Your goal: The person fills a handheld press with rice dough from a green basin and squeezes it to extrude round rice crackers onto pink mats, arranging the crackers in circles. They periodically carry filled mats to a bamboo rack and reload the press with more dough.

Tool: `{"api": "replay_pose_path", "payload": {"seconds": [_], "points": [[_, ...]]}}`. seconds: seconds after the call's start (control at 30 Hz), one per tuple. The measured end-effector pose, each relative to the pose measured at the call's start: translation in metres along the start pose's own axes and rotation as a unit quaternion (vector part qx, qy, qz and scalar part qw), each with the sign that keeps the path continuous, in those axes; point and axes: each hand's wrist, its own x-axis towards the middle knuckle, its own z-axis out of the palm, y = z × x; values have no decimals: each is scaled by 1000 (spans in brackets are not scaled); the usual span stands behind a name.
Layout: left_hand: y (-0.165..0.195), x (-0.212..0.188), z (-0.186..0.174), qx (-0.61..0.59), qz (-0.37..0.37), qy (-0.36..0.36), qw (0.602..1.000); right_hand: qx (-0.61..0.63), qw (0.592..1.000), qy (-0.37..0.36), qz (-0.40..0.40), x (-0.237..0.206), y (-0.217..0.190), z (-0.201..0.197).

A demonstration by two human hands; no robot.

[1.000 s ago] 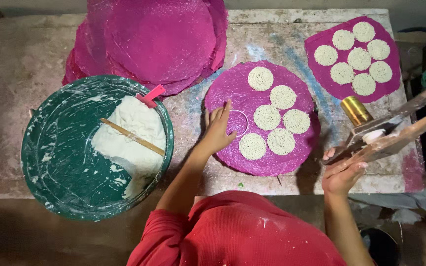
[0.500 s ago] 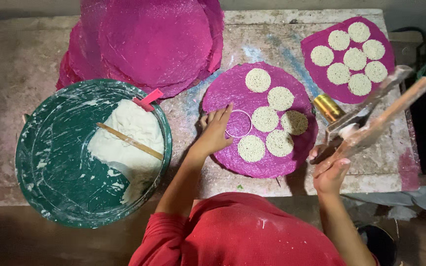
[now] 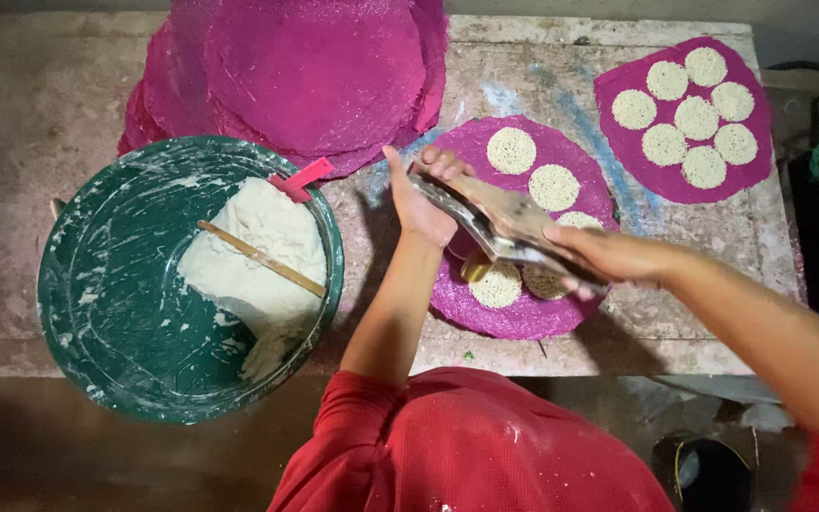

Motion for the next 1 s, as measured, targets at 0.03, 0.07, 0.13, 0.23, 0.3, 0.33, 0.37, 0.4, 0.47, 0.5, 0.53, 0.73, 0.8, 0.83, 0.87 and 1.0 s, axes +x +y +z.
{"api": "replay_pose_path", "payload": {"seconds": [0.03, 0.07, 0.13, 0.23, 0.3, 0.33, 0.37, 0.4, 0.47, 0.5, 0.53, 0.73, 0.8, 0.83, 0.87, 1.0], "points": [[4, 1, -1, 12, 25, 69, 997, -51, 997, 53, 27, 1, -14, 0], [9, 3, -2, 23, 50, 136, 989, -101, 988, 108, 54, 2, -26, 1], [21, 6, -6, 30, 82, 96, 991, -172, 972, 158, 25, 8, -47, 6], [38, 7, -11, 44, 99, 62, 992, -226, 953, 203, -24, 17, -63, 21], [46, 3, -14, 51, 99, 62, 992, -240, 944, 216, -68, 20, -65, 30], [47, 0, -16, 53, 98, 71, 991, -244, 940, 219, -93, 20, -64, 33], [46, -3, -17, 56, 98, 80, 990, -248, 935, 222, -119, 20, -63, 34], [44, -6, -18, 56, 100, 90, 989, -246, 943, 205, -89, 18, -62, 35], [34, -9, -20, 55, 103, 109, 987, -241, 955, 172, -27, 13, -59, 32], [28, -8, -22, 52, 105, 127, 985, -257, 949, 181, -15, 10, -58, 29], [21, -6, -22, 49, 107, 144, 982, -273, 943, 189, -3, 7, -58, 25], [6, 22, -15, 69, 128, 166, 975, -327, 895, 299, -38, 3, -58, 14], [14, 28, -10, 89, 136, 145, 976, -333, 885, 320, -60, 12, -59, 16], [20, 29, -7, 97, 138, 133, 977, -331, 882, 327, -69, 18, -59, 19], [26, 29, -5, 106, 140, 121, 977, -329, 880, 333, -80, 24, -58, 22], [43, 17, -4, 124, 141, 173, 967, -299, 895, 313, -113, 44, -45, 35]]}}
